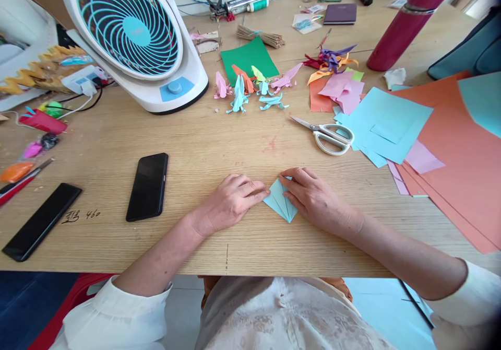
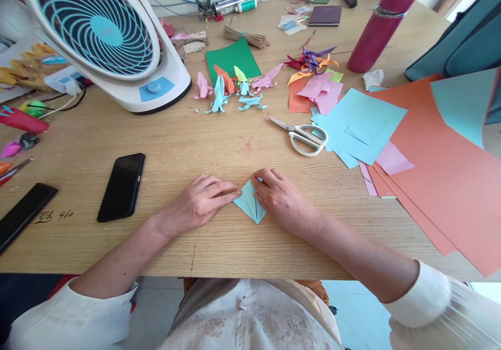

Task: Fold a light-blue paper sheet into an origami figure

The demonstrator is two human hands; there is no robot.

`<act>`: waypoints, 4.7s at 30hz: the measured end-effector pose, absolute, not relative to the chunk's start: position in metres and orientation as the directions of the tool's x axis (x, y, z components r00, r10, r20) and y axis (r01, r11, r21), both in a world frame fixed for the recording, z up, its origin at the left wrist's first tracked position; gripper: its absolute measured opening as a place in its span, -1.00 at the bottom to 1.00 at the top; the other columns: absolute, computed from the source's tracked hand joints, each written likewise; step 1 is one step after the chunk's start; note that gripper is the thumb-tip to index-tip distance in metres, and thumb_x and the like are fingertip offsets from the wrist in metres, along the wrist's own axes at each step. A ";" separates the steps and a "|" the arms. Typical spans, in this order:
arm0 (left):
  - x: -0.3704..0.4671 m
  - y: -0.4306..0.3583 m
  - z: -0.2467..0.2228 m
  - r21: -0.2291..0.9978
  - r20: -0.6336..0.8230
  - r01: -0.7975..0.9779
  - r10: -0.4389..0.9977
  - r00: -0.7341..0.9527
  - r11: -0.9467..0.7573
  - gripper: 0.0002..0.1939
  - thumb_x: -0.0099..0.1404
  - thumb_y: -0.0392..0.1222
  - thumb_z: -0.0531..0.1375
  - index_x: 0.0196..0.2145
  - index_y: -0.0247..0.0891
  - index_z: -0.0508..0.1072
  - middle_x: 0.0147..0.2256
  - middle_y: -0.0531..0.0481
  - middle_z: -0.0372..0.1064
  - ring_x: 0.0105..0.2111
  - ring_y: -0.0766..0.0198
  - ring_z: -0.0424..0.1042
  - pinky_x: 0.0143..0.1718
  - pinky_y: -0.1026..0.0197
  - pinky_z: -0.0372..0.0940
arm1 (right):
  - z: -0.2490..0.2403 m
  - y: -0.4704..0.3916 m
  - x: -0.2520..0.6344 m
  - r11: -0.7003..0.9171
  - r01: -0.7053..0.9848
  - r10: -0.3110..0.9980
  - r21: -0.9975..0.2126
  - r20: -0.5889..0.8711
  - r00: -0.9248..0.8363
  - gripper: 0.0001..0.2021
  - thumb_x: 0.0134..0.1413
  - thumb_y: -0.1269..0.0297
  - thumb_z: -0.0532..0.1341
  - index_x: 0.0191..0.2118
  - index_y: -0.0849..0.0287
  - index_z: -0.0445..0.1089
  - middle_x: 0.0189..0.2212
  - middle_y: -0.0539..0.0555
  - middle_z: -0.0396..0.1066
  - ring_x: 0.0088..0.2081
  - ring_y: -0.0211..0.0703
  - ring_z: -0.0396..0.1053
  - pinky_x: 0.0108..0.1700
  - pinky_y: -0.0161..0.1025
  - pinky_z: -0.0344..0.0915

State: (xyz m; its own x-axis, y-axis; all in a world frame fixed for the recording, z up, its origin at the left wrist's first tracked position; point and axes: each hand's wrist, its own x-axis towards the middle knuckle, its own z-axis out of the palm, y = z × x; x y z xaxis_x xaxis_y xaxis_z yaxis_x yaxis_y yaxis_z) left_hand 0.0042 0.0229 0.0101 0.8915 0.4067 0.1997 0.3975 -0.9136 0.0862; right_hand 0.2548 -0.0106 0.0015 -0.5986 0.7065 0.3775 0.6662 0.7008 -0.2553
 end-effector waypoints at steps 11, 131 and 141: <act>-0.006 0.011 0.011 0.064 0.222 0.382 0.386 0.895 -0.922 -0.64 0.42 -0.38 0.06 0.13 -0.27 0.37 0.06 -0.07 0.43 0.01 0.15 0.32 0.01 0.05 0.27 | 0.000 -0.010 0.255 0.690 0.667 0.719 -0.282 0.371 -0.588 -0.73 0.33 0.38 0.02 -0.05 0.35 0.43 -0.12 0.32 0.37 -0.10 0.07 0.32 -0.06 0.00 0.40; 0.075 0.023 0.009 0.929 0.023 0.312 0.874 0.485 -0.197 -0.84 0.20 -0.15 0.25 -0.43 -0.29 0.42 -0.50 0.12 0.28 -0.47 0.38 0.25 -0.45 0.33 0.11 | 0.005 -0.003 0.275 -0.002 0.025 0.968 -1.000 -0.008 -0.249 -0.74 0.18 0.15 0.28 -0.46 0.15 0.35 -0.51 -0.07 0.21 -0.43 -0.30 0.13 -0.37 -0.28 0.08; 0.069 0.032 0.012 0.986 -0.050 0.165 0.897 0.439 -0.026 -0.77 0.14 -0.08 0.31 -0.45 -0.33 0.46 -0.47 0.06 0.37 -0.45 0.35 0.30 -0.41 0.30 0.19 | 0.004 0.001 0.280 -0.052 -0.095 0.986 -0.994 -0.036 -0.163 -0.77 0.14 0.13 0.31 -0.44 0.15 0.43 -0.52 -0.06 0.23 -0.46 -0.31 0.08 -0.41 -0.30 0.06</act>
State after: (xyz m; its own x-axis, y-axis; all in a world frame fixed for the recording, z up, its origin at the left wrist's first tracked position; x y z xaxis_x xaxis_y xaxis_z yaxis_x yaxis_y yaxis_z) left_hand 0.0687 0.0319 0.0123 0.4393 0.8969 -0.0499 0.1646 -0.0258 0.9860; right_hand 0.2804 0.0005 0.0038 -0.1629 0.9860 -0.0358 -0.0948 -0.0517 -0.9942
